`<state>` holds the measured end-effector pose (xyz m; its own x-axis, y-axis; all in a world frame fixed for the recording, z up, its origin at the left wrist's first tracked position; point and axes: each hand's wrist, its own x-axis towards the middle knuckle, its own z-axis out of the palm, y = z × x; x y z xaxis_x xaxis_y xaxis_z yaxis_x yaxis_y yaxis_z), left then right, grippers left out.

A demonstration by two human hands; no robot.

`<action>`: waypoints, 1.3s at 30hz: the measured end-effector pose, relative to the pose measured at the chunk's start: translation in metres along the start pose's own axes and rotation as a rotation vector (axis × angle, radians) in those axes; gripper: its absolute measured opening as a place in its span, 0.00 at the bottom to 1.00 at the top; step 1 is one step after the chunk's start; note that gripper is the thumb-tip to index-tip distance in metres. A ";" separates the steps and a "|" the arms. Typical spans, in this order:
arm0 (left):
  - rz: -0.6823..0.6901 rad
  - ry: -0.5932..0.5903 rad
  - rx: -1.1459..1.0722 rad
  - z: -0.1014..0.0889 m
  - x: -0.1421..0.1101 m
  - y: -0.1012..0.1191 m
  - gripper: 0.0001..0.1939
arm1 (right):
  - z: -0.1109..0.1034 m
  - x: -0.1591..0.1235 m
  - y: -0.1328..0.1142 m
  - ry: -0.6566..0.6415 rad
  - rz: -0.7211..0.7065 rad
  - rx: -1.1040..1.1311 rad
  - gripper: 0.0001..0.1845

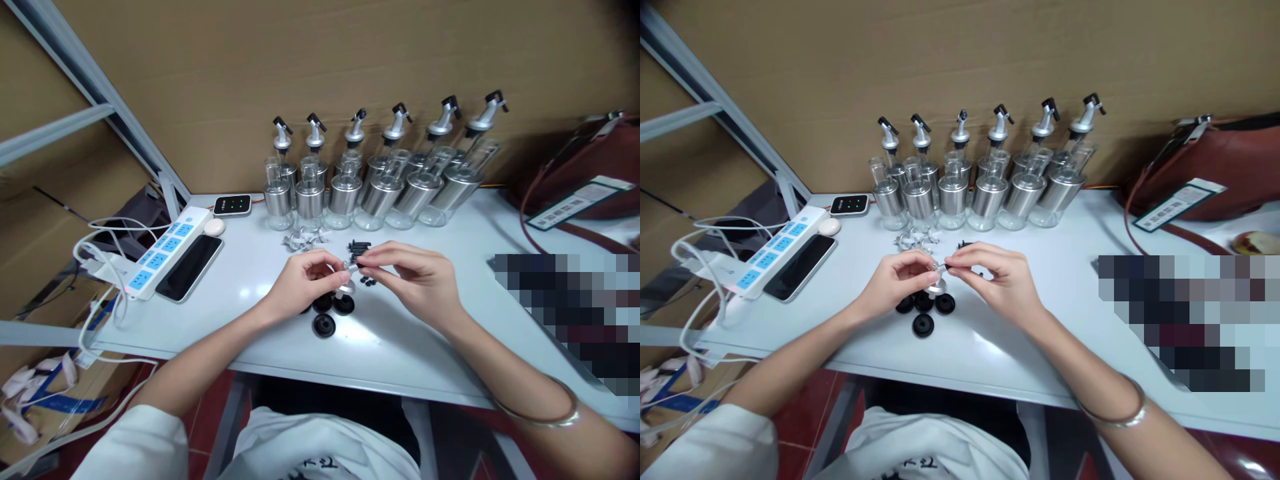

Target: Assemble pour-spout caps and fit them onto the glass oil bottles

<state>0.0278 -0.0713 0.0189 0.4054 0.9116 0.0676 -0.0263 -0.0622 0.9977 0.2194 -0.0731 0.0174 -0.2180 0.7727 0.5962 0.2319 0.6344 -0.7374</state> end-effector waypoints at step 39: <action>0.559 -0.178 0.752 -0.010 -0.001 -0.008 0.06 | -0.019 0.010 -0.004 0.077 0.245 0.089 0.10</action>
<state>0.0187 -0.0680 0.0110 0.6469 0.5994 0.4714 0.3109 -0.7718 0.5547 0.2344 -0.0674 0.0318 -0.0918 0.9045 0.4164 0.1842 0.4264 -0.8856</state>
